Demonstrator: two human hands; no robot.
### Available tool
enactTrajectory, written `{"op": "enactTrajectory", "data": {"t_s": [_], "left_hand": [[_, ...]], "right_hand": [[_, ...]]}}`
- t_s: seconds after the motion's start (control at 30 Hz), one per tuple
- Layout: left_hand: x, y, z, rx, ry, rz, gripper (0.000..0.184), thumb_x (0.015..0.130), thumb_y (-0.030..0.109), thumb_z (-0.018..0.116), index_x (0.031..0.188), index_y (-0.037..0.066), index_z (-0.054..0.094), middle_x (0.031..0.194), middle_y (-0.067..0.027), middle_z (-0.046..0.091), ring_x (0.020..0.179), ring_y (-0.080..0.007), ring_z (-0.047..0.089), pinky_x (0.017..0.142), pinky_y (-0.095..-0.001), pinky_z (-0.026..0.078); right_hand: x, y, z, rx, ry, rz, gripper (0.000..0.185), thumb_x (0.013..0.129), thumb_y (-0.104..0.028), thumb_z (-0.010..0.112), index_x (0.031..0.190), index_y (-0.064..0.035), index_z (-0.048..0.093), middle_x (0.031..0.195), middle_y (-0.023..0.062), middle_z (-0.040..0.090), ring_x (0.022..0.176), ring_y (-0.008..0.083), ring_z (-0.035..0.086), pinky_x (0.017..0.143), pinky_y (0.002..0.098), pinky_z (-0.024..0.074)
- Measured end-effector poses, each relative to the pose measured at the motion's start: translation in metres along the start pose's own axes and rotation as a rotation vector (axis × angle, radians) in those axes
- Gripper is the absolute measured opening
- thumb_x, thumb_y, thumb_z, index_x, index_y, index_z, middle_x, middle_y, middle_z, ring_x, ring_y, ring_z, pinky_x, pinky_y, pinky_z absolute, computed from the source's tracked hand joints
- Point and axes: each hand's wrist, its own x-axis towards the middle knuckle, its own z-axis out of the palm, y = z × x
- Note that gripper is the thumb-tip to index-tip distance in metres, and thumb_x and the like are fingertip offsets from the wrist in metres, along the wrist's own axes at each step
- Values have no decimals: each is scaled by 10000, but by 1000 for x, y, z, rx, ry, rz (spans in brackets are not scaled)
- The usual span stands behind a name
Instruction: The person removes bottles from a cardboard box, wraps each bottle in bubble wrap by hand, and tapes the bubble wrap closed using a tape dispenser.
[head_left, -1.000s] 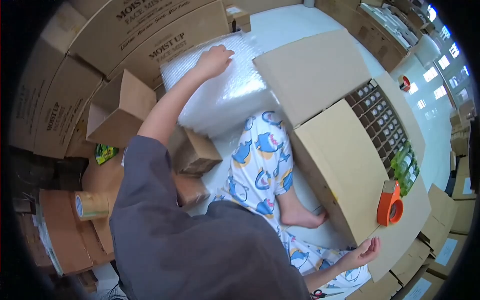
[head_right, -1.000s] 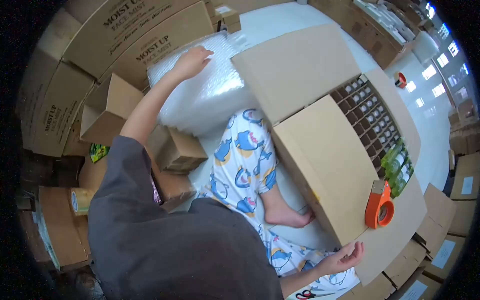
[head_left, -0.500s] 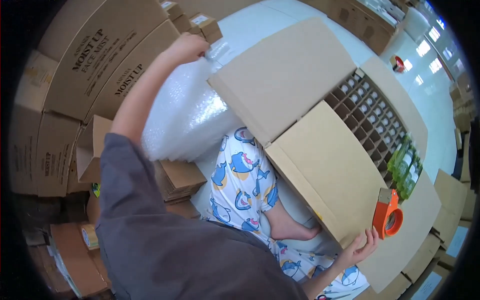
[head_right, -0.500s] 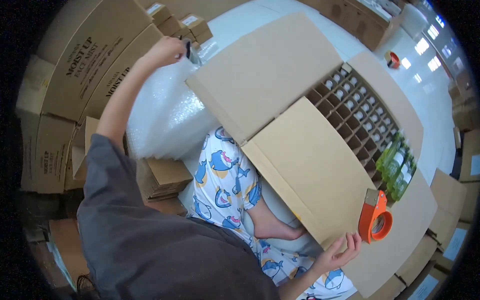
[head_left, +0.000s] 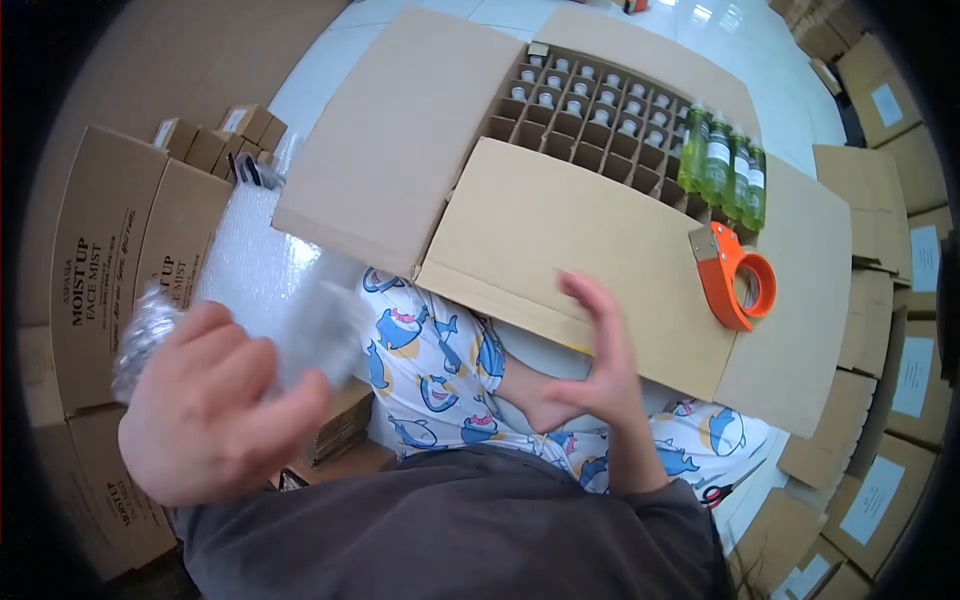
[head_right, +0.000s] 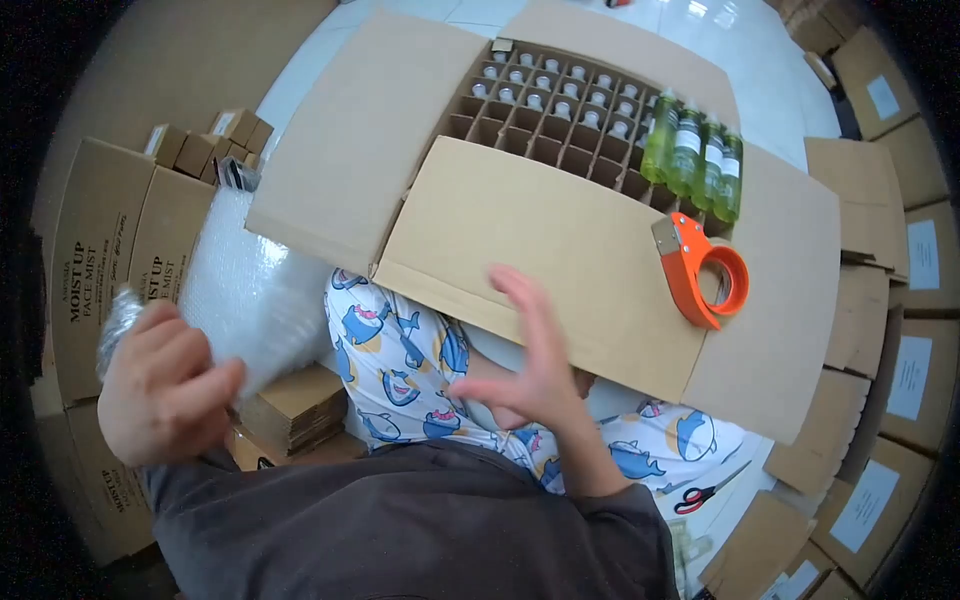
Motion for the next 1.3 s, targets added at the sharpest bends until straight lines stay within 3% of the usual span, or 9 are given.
{"op": "enactTrajectory", "data": {"t_s": [0.17,0.37,0.4,0.53,0.6,0.87,0.93,1.07,1.3], "left_hand": [[64,-23,22,-402,273,556,230,648,187,602,861,108,635,632,-13,462,501,-176,427,491,-335,311],[166,-36,106,-585,351,383,253,720,98,506,948,68,612,649,-77,509,646,-222,534,625,-349,431],[182,-40,120,-670,252,336,258,737,94,500,969,66,609,674,-87,527,671,-223,541,641,-357,434],[238,-63,186,-830,87,182,249,804,107,516,1037,70,593,773,-100,574,706,-194,533,632,-311,432],[257,-65,211,-841,138,177,253,804,107,521,1044,67,589,777,-108,575,714,-199,539,636,-314,434],[249,-86,210,-586,181,-14,297,797,126,569,1091,85,567,915,-132,580,835,-250,566,704,-358,451],[232,-85,212,-204,407,-193,315,793,146,591,1103,99,561,1007,-137,569,907,-277,561,758,-389,450],[204,11,221,-177,730,-130,342,798,312,579,1081,121,572,1165,-162,482,1058,-337,485,845,-505,396],[187,88,278,-284,599,-247,534,864,469,457,1335,222,407,1379,-200,338,1284,-372,309,1031,-558,212]], "right_hand": [[-1,8,41,682,-105,215,1102,585,-448,804,1410,-45,195,1360,183,366,1252,281,379,1029,385,307],[-18,35,-12,1312,-177,575,919,774,-554,594,1421,-62,165,1249,226,480,1134,322,507,930,421,442],[-22,30,-19,1307,48,600,830,824,-561,506,1413,-70,188,1208,226,509,1067,307,551,870,403,481],[-8,33,-57,978,421,613,675,888,-534,428,1355,-64,296,1122,197,557,883,252,632,740,350,540],[2,44,-67,432,574,652,551,891,-410,511,1267,-26,390,896,120,622,699,173,630,622,251,518],[5,78,-67,-419,612,587,426,762,-100,614,1146,-54,434,697,72,603,620,144,584,571,260,452],[1,76,-63,-401,656,570,425,757,-106,616,1138,-53,436,691,75,600,612,145,582,575,266,454],[-1,82,-58,-388,745,480,422,752,-104,624,1124,-43,435,661,64,577,556,125,552,532,262,436],[-6,108,-75,-550,657,259,415,766,-94,629,1124,-30,428,643,36,554,490,90,513,453,246,410]]}}
